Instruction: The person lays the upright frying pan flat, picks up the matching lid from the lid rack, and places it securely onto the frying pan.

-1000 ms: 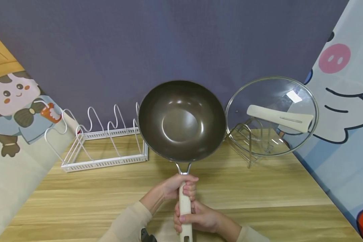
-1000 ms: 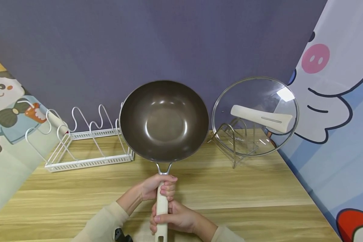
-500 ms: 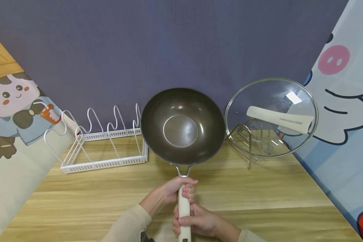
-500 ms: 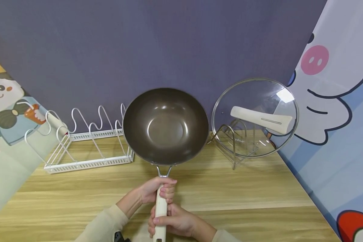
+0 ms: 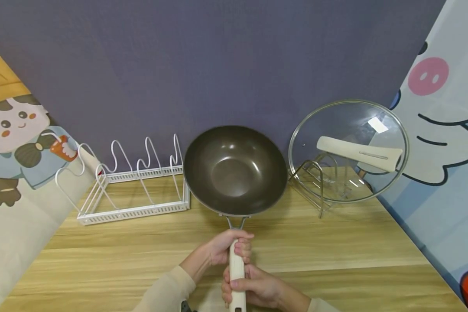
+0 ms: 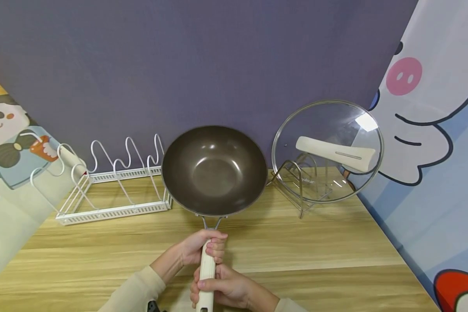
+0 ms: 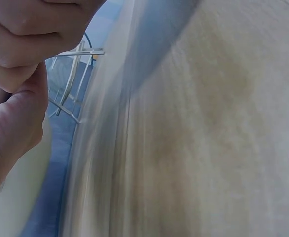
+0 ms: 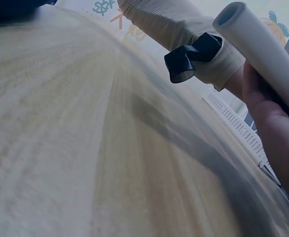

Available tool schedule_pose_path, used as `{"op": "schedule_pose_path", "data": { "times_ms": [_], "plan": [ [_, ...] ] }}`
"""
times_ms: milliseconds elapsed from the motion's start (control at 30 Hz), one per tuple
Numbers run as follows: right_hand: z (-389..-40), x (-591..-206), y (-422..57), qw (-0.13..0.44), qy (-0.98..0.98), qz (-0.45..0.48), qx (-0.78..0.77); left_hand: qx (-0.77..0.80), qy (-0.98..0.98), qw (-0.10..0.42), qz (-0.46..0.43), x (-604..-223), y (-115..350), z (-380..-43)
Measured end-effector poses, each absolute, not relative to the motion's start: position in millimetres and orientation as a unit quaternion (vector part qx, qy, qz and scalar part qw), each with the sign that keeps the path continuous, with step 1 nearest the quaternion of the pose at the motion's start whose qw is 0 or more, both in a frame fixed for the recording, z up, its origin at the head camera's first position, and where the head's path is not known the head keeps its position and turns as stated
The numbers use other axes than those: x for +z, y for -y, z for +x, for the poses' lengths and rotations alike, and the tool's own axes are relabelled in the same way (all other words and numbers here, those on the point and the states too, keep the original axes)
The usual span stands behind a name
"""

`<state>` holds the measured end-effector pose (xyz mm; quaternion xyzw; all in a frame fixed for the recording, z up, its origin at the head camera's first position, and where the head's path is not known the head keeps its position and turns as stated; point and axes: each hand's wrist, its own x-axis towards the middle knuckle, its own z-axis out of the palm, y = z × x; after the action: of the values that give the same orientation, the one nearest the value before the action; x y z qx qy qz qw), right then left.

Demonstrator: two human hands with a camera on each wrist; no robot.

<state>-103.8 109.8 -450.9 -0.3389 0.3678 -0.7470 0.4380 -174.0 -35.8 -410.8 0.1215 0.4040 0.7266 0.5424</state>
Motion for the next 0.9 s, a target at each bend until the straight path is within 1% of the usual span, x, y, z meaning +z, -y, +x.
{"op": "schedule_pose_path", "data": {
  "times_ms": [333,900],
  "plan": [
    [-100.4,-450.0,-109.0,0.436,-0.355,-0.333,-0.757,0.732,-0.394,0.542,0.119,-415.7,35.2,-172.7],
    [-99.6,-449.6,-108.9,0.447,-0.354,-0.321,-0.756,0.738,-0.379,0.548,0.106,-419.0,35.6,-171.9]
  ]
}}
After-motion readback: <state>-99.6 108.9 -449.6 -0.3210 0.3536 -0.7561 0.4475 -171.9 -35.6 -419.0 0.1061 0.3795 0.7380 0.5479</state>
